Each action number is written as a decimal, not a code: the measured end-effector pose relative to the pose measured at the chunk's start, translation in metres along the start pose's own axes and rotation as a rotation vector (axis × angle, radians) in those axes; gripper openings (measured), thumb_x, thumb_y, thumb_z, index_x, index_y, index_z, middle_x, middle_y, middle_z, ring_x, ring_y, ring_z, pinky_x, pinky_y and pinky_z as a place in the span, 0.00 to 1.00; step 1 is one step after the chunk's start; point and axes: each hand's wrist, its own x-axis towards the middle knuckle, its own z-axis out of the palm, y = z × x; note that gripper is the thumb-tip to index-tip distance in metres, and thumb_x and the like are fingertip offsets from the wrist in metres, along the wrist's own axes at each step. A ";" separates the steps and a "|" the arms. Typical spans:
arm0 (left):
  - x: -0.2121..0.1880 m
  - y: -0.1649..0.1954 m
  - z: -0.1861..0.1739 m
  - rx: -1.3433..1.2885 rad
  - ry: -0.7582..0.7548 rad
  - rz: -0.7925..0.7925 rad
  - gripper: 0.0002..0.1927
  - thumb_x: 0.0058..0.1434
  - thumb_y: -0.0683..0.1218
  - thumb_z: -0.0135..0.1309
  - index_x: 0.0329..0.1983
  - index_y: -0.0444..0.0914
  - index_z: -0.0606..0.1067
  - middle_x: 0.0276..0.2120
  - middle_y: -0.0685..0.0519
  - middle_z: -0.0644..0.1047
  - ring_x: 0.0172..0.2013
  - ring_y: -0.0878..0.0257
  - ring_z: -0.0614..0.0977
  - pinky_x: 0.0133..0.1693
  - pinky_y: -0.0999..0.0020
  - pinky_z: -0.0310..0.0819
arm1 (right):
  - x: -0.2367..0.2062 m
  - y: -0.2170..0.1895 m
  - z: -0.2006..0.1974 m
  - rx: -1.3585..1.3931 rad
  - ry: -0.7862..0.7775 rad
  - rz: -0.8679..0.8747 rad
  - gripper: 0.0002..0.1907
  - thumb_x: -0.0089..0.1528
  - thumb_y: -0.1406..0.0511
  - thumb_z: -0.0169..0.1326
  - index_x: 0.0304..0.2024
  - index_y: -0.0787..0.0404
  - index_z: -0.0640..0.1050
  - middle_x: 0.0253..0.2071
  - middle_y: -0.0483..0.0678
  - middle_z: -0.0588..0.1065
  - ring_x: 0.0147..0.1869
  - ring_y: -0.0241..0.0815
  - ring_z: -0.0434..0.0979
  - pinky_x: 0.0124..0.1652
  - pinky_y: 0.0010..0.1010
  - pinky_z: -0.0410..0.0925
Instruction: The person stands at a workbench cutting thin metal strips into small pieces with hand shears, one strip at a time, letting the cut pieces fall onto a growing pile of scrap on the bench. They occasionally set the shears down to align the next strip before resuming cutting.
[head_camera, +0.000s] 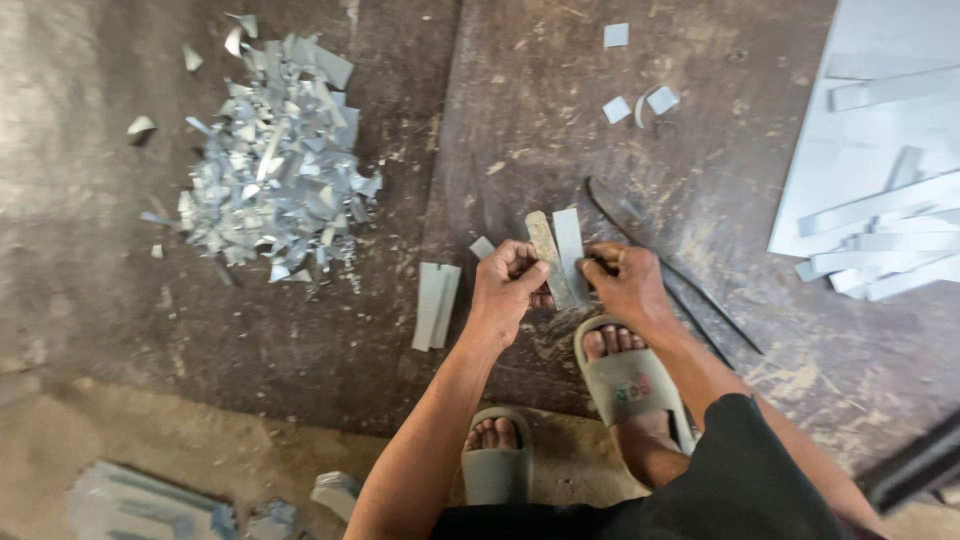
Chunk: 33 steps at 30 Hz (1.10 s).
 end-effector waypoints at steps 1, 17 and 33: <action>0.002 -0.004 0.008 0.008 -0.026 -0.020 0.05 0.66 0.37 0.57 0.43 0.33 0.73 0.31 0.54 0.78 0.28 0.68 0.78 0.27 0.70 0.79 | -0.003 0.001 -0.005 -0.004 0.000 -0.013 0.13 0.62 0.67 0.62 0.47 0.66 0.83 0.30 0.47 0.81 0.32 0.31 0.75 0.32 0.29 0.70; 0.000 -0.009 0.032 0.201 -0.004 -0.006 0.15 0.62 0.34 0.59 0.52 0.34 0.74 0.33 0.49 0.81 0.25 0.68 0.81 0.24 0.73 0.79 | -0.020 0.012 -0.018 0.010 -0.059 0.028 0.12 0.62 0.70 0.63 0.47 0.68 0.84 0.43 0.49 0.84 0.42 0.30 0.79 0.42 0.26 0.73; -0.002 -0.019 0.030 0.252 -0.023 -0.024 0.18 0.60 0.34 0.60 0.53 0.36 0.76 0.37 0.48 0.81 0.29 0.66 0.82 0.23 0.72 0.80 | -0.028 0.027 -0.014 0.093 -0.045 -0.009 0.09 0.63 0.71 0.61 0.46 0.67 0.84 0.42 0.50 0.84 0.40 0.33 0.80 0.40 0.27 0.74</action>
